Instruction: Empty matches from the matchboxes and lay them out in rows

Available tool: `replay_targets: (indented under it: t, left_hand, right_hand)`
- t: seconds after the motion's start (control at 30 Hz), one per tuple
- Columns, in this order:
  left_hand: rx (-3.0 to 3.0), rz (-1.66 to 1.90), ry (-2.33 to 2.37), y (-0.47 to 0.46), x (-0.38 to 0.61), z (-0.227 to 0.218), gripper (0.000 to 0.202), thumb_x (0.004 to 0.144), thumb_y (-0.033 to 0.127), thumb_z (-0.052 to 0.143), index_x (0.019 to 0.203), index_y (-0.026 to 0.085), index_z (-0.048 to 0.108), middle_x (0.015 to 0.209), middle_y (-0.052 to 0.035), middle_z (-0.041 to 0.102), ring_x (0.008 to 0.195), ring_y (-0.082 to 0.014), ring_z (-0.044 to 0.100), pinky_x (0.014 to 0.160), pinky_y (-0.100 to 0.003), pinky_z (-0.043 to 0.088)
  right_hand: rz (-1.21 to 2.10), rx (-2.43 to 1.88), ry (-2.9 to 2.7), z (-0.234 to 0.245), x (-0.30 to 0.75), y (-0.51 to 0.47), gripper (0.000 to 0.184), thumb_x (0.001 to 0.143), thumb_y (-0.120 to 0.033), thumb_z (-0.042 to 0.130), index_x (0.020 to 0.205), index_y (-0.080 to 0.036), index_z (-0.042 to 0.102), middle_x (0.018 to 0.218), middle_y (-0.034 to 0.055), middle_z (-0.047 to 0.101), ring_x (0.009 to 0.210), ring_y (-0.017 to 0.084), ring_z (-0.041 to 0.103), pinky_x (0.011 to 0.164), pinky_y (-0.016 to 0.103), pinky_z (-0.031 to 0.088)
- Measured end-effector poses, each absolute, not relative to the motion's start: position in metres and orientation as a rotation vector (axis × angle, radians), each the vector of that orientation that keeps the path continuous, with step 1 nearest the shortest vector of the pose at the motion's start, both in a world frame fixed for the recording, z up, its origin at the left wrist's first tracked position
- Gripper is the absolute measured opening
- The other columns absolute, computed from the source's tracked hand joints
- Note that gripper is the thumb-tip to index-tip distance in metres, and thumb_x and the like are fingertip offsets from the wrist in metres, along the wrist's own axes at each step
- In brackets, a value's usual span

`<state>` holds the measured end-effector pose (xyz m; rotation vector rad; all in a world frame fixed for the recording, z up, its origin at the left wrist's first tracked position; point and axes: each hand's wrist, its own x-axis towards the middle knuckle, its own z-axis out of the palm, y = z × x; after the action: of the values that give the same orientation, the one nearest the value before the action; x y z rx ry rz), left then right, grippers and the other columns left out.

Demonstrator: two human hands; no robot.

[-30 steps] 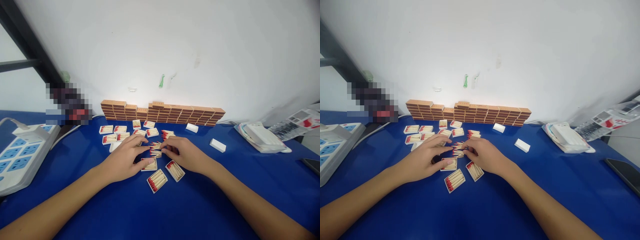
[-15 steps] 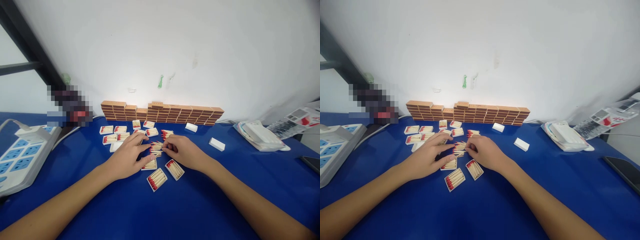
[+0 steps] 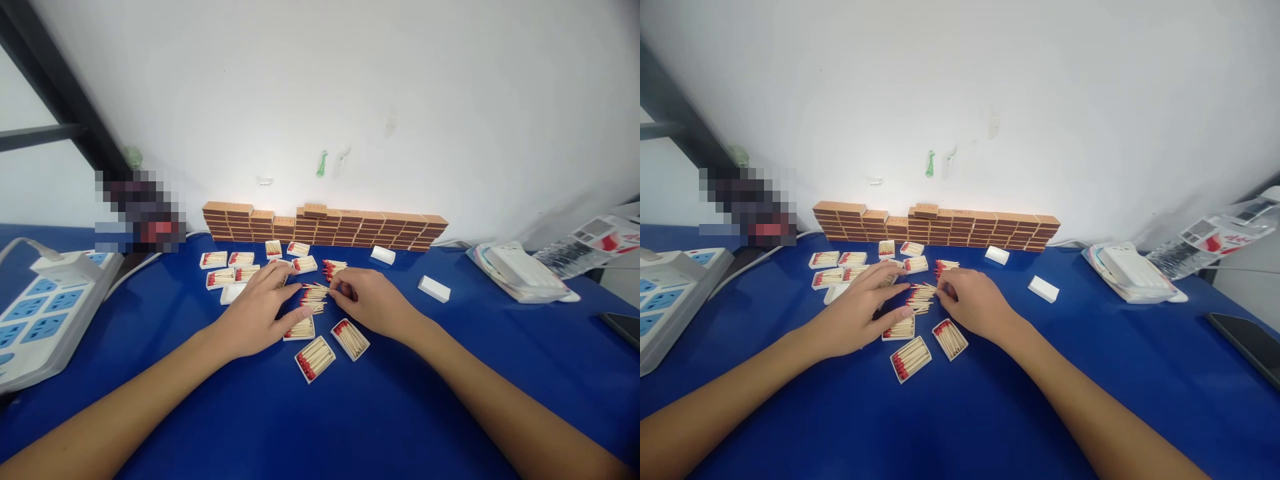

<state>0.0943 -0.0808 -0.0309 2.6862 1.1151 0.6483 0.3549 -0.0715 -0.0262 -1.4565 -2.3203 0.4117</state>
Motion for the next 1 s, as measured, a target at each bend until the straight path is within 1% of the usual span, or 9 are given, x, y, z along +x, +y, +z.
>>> replay_targets:
  t: [0.17,0.33,0.47,0.53,0.63,0.73,0.93,1.0]
  left_hand:
    - [2.653,0.598,1.095,-0.0819,0.0968,-0.0298,0.055,0.108,0.057,0.052,0.136,0.014,0.074,0.153,-0.0190,0.057,0.151,-0.0376,0.044,0.125,-0.063,0.041]
    - [2.633,0.509,1.116,-0.0826,0.0968,-0.0305,0.064,0.108,0.063,0.047,0.146,0.016,0.068,0.163,-0.0189,0.050,0.159,-0.0399,0.035,0.126,-0.067,0.038]
    - [2.646,0.560,1.148,-0.0809,0.0962,-0.0317,0.065,0.108,0.064,0.046,0.144,0.015,0.069,0.162,-0.0200,0.051,0.159,-0.0400,0.035,0.128,-0.067,0.037]
    - [2.646,0.586,1.168,-0.0801,0.0961,-0.0320,0.064,0.108,0.063,0.047,0.142,0.015,0.071,0.162,-0.0198,0.052,0.159,-0.0404,0.035,0.128,-0.068,0.036]
    - [2.639,0.581,1.176,-0.0797,0.0961,-0.0325,0.060,0.108,0.061,0.048,0.139,0.015,0.072,0.163,-0.0189,0.051,0.159,-0.0410,0.034,0.128,-0.068,0.035]
    - [2.632,0.551,1.164,-0.0798,0.0958,-0.0337,0.060,0.109,0.060,0.048,0.142,0.015,0.070,0.166,-0.0190,0.048,0.161,-0.0411,0.030,0.128,-0.069,0.033]
    - [2.606,0.554,1.152,-0.0801,0.0947,-0.0336,0.056,0.108,0.060,0.049,0.146,0.022,0.068,0.168,-0.0152,0.045,0.162,-0.0405,0.029,0.128,-0.069,0.033]
    - [2.595,0.542,1.159,-0.0807,0.0946,-0.0320,0.058,0.108,0.061,0.048,0.146,0.022,0.068,0.168,-0.0155,0.046,0.161,-0.0404,0.029,0.128,-0.069,0.034]
  right_hand:
    - [0.434,-1.440,-2.336,-0.0271,0.3541,-0.0714,0.013,0.097,-0.015,0.066,0.087,-0.022,0.070,0.071,-0.0016,0.063,0.067,0.016,0.055,0.060,0.030,0.035]
    - [0.433,-1.377,-2.327,-0.0286,0.3572,-0.0699,0.014,0.098,-0.017,0.066,0.085,-0.022,0.068,0.071,-0.0024,0.062,0.065,0.014,0.054,0.059,0.029,0.036]
    - [0.408,-1.399,-2.296,-0.0282,0.3574,-0.0695,0.009,0.099,-0.017,0.064,0.094,-0.022,0.070,0.070,-0.0027,0.062,0.065,0.015,0.055,0.060,0.029,0.036]
    - [0.404,-1.410,-2.307,-0.0285,0.3562,-0.0696,0.010,0.100,-0.018,0.063,0.099,-0.022,0.072,0.071,-0.0021,0.063,0.067,0.015,0.056,0.061,0.029,0.036]
    - [0.410,-1.385,-2.335,-0.0305,0.3541,-0.0694,0.012,0.100,-0.016,0.063,0.098,-0.022,0.073,0.073,-0.0013,0.065,0.068,0.015,0.056,0.062,0.029,0.035]
    - [0.402,-1.346,-2.346,-0.0337,0.3526,-0.0687,0.015,0.099,-0.014,0.063,0.101,-0.022,0.074,0.076,-0.0003,0.066,0.069,0.016,0.056,0.063,0.028,0.036]
    - [0.446,-1.261,-2.347,-0.0338,0.3557,-0.0687,0.022,0.102,-0.016,0.059,0.113,-0.024,0.076,0.086,0.0022,0.072,0.074,0.017,0.060,0.067,0.029,0.040]
    - [0.437,-1.277,-2.334,-0.0309,0.3593,-0.0687,0.021,0.102,-0.017,0.058,0.111,-0.023,0.076,0.085,0.0024,0.071,0.073,0.017,0.060,0.067,0.030,0.041]
